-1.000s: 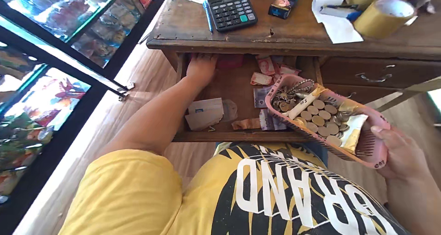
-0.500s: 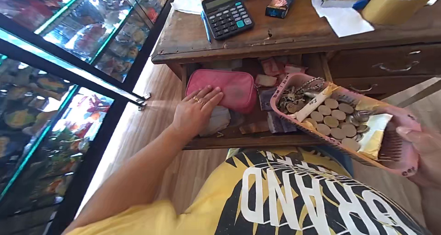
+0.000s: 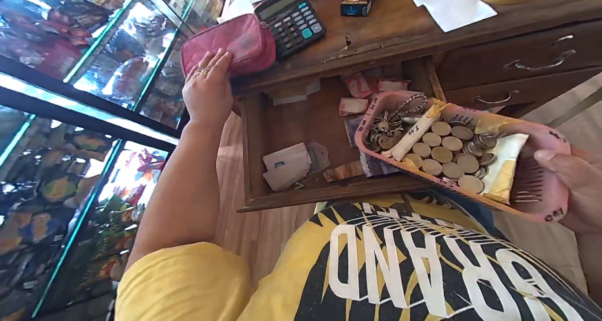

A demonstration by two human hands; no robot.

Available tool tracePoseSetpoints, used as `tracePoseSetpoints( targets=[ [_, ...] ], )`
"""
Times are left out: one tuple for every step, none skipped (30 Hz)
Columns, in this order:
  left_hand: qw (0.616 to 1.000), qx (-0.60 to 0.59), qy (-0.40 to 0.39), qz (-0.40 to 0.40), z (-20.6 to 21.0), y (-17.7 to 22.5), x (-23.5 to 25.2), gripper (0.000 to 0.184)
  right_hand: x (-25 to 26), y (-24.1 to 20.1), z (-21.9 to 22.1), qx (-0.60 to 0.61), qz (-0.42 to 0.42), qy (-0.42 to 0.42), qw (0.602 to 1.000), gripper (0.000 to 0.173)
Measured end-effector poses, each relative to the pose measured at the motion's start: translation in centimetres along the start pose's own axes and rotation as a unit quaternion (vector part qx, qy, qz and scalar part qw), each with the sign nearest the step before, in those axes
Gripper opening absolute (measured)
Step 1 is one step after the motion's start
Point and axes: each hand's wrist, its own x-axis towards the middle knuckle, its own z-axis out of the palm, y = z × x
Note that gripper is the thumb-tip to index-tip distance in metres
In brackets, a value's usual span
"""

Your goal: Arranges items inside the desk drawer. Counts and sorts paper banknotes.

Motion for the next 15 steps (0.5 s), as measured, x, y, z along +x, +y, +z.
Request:
tracePoseSetpoints(
  targets=[
    [1.000, -0.003, -0.012, -0.014, 0.1, 0.0, 0.1, 0.040, 0.0, 0.1, 0.0, -0.002, 0.001, 0.009, 1.000, 0.026],
    [1.000, -0.009, -0.015, -0.018, 0.0, 0.2, -0.1, 0.043, -0.1, 0.2, 0.0, 0.000, 0.000, 0.017, 1.000, 0.023],
    [1.000, -0.013, 0.002, 0.001, -0.1, 0.6, -0.8, 0.045, -0.1, 0.4, 0.0, 0.008, -0.015, 0.010, 1.000, 0.022],
    [0.998, -0.015, 0.043, 0.048, 0.0, 1.2, -1.7, 0.045, 0.1, 0.9, -0.4, 0.025, -0.054, -0.024, 0.998, 0.021],
    [0.990, -0.028, 0.083, 0.108, 0.3, 2.1, -2.7, 0.039, 0.6, 2.0, -1.5, 0.052, -0.093, -0.084, 0.991, 0.023],
    [0.980, -0.050, 0.101, 0.166, 1.0, 3.4, -3.6, 0.032, 0.5, 2.1, -1.2, 0.056, -0.087, -0.062, 0.993, 0.022],
    [0.971, -0.074, 0.076, 0.212, 1.9, 4.5, -4.4, 0.026, 0.6, 2.4, -1.4, 0.056, -0.070, -0.056, 0.994, 0.023],
    [0.967, -0.090, 0.015, 0.238, 3.1, 5.3, -4.8, 0.025, 0.8, 3.3, -2.4, 0.057, -0.057, -0.078, 0.994, 0.025],
    [0.965, -0.092, -0.073, 0.234, 4.4, 5.8, -4.8, 0.028, 0.9, 3.4, -2.5, 0.048, -0.044, -0.076, 0.995, 0.025],
    [0.962, -0.081, -0.175, 0.194, 5.5, 6.1, -4.2, 0.034, 0.7, 2.8, -2.0, 0.040, -0.029, -0.060, 0.997, 0.024],
    [0.951, -0.065, -0.275, 0.124, 6.4, 6.3, -3.1, 0.046, 0.5, 1.9, -1.4, 0.032, -0.013, -0.043, 0.998, 0.023],
    [0.937, -0.049, -0.341, 0.059, 7.5, 6.3, -1.8, 0.061, 0.4, 1.4, -1.1, 0.030, -0.008, -0.039, 0.999, 0.023],
    [0.924, -0.037, -0.381, 0.008, 8.3, 6.2, -0.5, 0.073, 0.3, 0.8, -0.7, 0.027, -0.006, -0.036, 0.999, 0.022],
    [0.914, -0.028, -0.404, -0.030, 8.7, 6.3, 0.6, 0.078, 0.2, 0.3, -0.3, 0.024, -0.007, -0.032, 0.999, 0.020],
    [0.907, -0.017, -0.418, -0.053, 8.8, 6.5, 1.6, 0.078, 0.1, 0.0, -0.1, 0.023, -0.007, -0.027, 0.999, 0.019]
  ],
)
